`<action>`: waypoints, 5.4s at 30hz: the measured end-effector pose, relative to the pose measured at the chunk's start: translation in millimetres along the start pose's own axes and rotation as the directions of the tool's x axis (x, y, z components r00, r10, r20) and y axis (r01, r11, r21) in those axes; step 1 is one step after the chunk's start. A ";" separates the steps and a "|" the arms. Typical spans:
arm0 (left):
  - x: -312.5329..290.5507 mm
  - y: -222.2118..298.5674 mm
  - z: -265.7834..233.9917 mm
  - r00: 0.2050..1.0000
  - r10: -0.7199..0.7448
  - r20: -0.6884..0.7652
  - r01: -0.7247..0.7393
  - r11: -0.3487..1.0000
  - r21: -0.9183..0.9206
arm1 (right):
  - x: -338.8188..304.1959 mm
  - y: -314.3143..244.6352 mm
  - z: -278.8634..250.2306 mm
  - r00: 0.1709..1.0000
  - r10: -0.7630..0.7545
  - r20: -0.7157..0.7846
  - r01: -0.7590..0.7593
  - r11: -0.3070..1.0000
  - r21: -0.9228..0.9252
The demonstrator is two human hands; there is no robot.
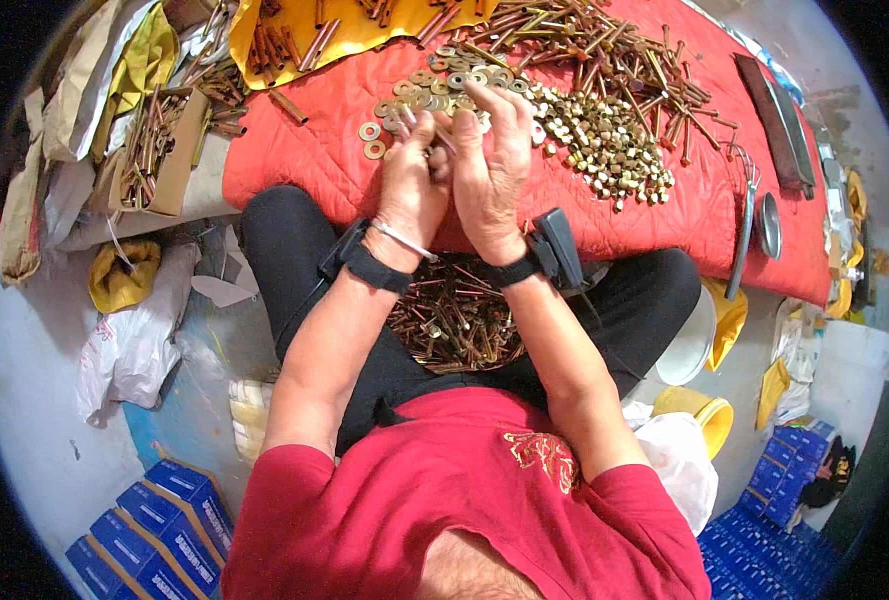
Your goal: Assembling long metal bolts by sliding on washers and screwing on nuts.
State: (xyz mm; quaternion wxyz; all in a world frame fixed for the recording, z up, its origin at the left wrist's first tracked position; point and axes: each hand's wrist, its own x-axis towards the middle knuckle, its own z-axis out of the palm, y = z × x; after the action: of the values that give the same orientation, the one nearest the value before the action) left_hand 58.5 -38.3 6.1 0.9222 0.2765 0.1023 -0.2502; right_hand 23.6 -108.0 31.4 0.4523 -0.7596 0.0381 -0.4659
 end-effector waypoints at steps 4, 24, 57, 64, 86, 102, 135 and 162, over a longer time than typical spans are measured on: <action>14.7 -0.6 -27.0 0.994 0.030 0.101 -0.039 0.995 0.088 | 13.8 -3.3 8.8 0.995 0.022 0.100 -0.031 0.996 0.086; -13.5 -21.0 -1.9 0.668 0.562 0.487 -0.692 0.231 0.684 | -11.2 8.4 -49.1 0.920 -0.082 0.383 0.245 0.883 -0.400; -20.9 7.9 -6.6 0.955 -0.232 0.184 0.167 0.935 0.312 | 25.7 52.4 -103.2 0.912 0.039 0.409 0.189 0.844 -0.502; -35.6 13.9 4.5 0.938 -0.198 0.286 0.054 0.895 0.443 | 31.4 11.0 -87.4 0.841 0.257 0.476 -0.354 0.927 0.124; -28.3 13.1 -1.5 0.843 -0.444 0.303 0.251 0.824 0.508 | 36.4 20.0 -111.8 0.685 0.311 0.658 -0.279 0.947 -0.158; -32.0 12.1 0.7 0.915 -0.291 0.278 0.000 0.692 0.722 | 40.7 3.7 -98.3 0.666 0.365 0.651 -0.206 0.928 -0.309; -30.1 13.5 -1.6 0.893 -0.332 0.303 0.059 0.755 0.653 | 40.8 0.3 -104.4 0.749 0.253 0.612 -0.181 0.967 -0.177; -28.8 4.0 1.6 0.837 -0.298 0.458 -0.337 0.378 0.862 | 90.2 85.4 -34.0 0.860 -0.074 0.505 0.276 0.900 -0.339</action>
State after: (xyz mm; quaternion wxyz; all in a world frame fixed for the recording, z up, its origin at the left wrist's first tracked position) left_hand 36.1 -24.6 18.7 0.5972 0.6596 -0.3260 -0.3194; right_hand 80.2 -223.6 35.7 0.2377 -0.9271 -0.0514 -0.2851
